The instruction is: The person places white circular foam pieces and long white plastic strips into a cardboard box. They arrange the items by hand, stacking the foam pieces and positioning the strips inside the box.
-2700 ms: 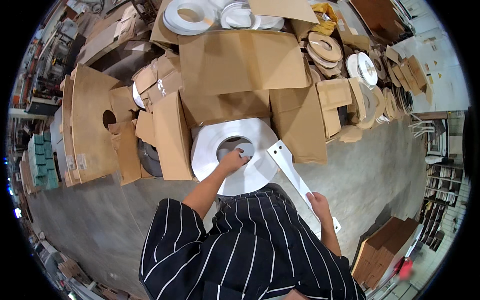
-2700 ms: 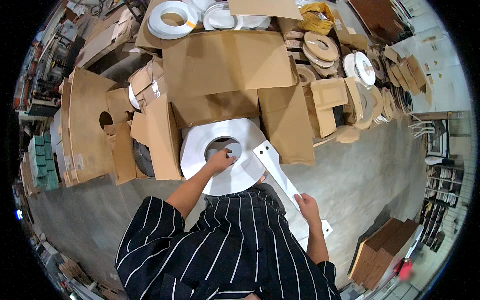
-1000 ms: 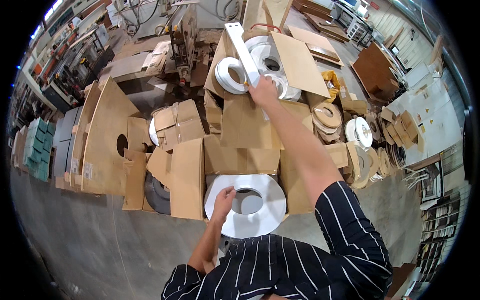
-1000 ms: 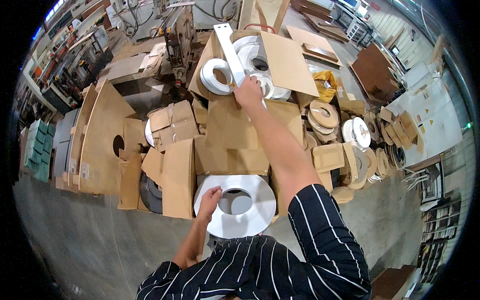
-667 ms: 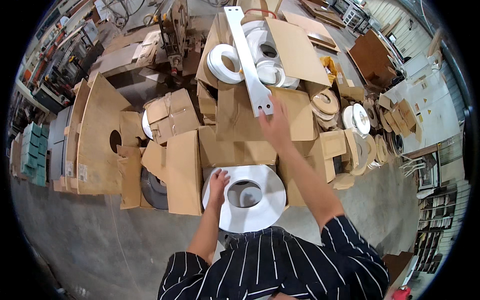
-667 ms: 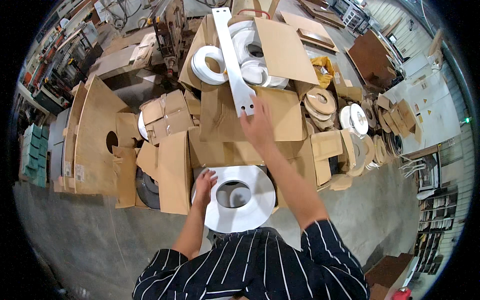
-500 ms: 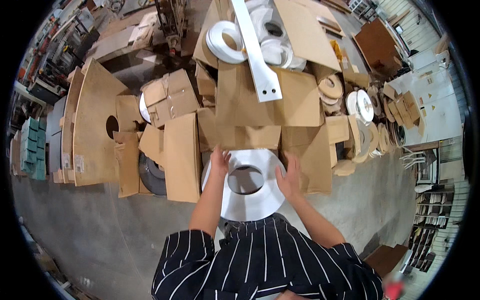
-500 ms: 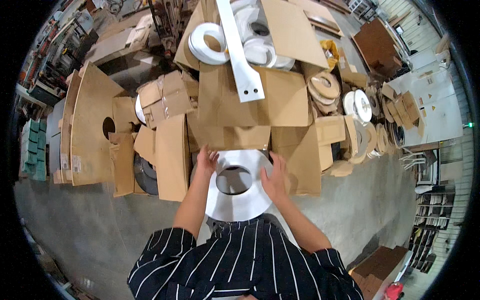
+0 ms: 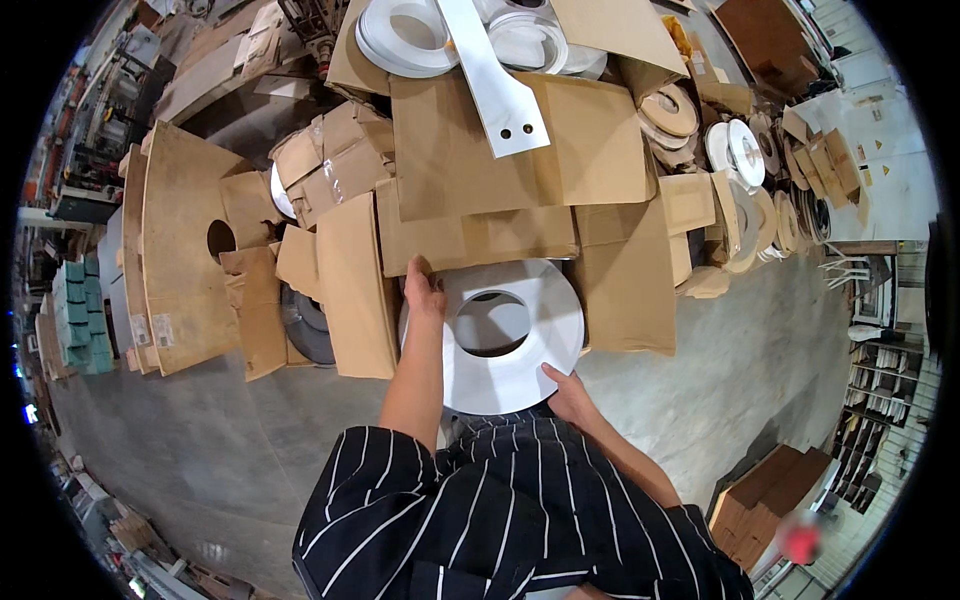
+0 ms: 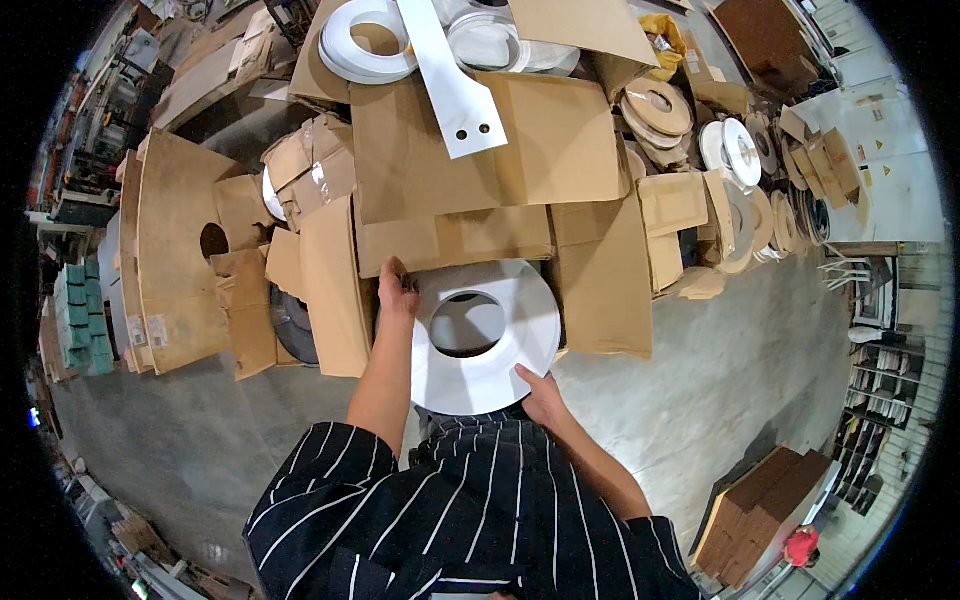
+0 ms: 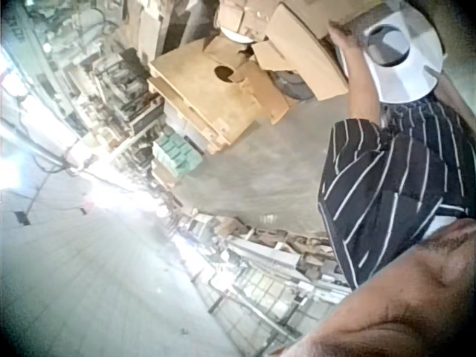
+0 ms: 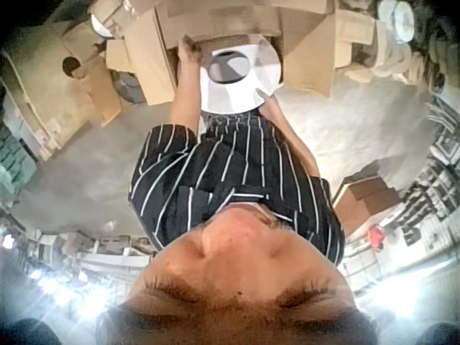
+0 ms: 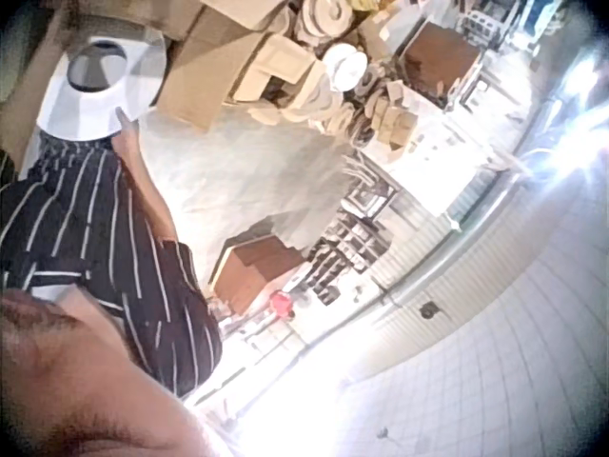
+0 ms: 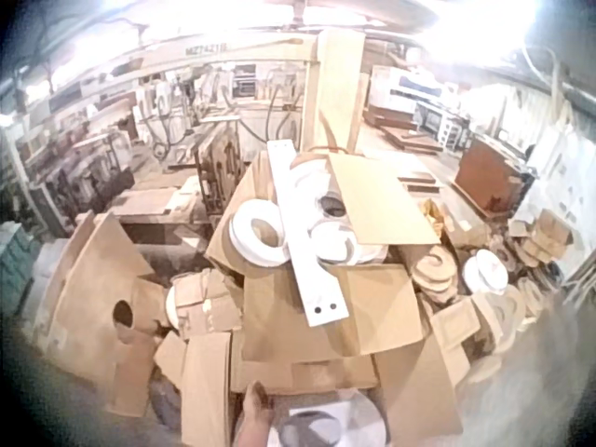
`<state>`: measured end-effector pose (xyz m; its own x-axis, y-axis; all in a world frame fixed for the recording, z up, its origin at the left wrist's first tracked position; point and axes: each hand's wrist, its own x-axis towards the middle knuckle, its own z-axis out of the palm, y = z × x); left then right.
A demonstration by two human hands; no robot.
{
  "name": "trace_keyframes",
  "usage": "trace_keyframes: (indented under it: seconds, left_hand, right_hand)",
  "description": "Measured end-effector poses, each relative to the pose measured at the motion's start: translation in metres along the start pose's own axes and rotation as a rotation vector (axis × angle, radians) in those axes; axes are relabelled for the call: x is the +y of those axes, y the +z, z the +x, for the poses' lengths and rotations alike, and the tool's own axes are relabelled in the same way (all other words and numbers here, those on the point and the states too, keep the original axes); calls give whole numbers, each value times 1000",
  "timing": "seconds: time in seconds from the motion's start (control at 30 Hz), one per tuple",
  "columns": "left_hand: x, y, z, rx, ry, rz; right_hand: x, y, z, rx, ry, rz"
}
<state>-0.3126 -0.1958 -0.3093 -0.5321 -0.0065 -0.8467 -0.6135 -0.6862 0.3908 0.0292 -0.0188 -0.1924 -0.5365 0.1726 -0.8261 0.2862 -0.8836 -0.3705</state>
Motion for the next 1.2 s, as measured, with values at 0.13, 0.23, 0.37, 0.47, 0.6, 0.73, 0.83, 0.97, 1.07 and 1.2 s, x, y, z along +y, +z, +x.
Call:
trace_keyframes:
  seconds: [0.13,0.23,0.37,0.47,0.6,0.73,0.83,0.97,1.07,1.2]
  left_hand:
    - [50,44,-85,-301,156,128]
    - [107,82,-115,-470,299,268]
    - [141,100,-115,-486,333,313]
    - [132,111,-114,-521,258,285]
    - [135,96,-94,-508,222,268]
    - [131,87,-94,-463,262,314]
    - [127,82,-94,-437,241,304]
    - [94,81,-115,-325,260,331]
    - [59,51,-113,-245,221,433]
    - [-14,-5,-117,-170,163,875]
  right_hand:
    - [3,15,-11,123,-155,-62]
    - [-19,37,-16,111,-271,-198]
    - [-52,58,31,-5,-332,-227]
    - [-64,28,110,2,-331,-219]
    - [-94,39,159,166,-325,-199]
    - [-90,18,184,179,-185,-300]
    - [-85,23,150,229,-190,-786]
    - [-77,29,80,331,-645,-881]
    - [-97,33,13,455,-1051,-1299]
    - [-126,-2,-21,1009,-1291,-1760]
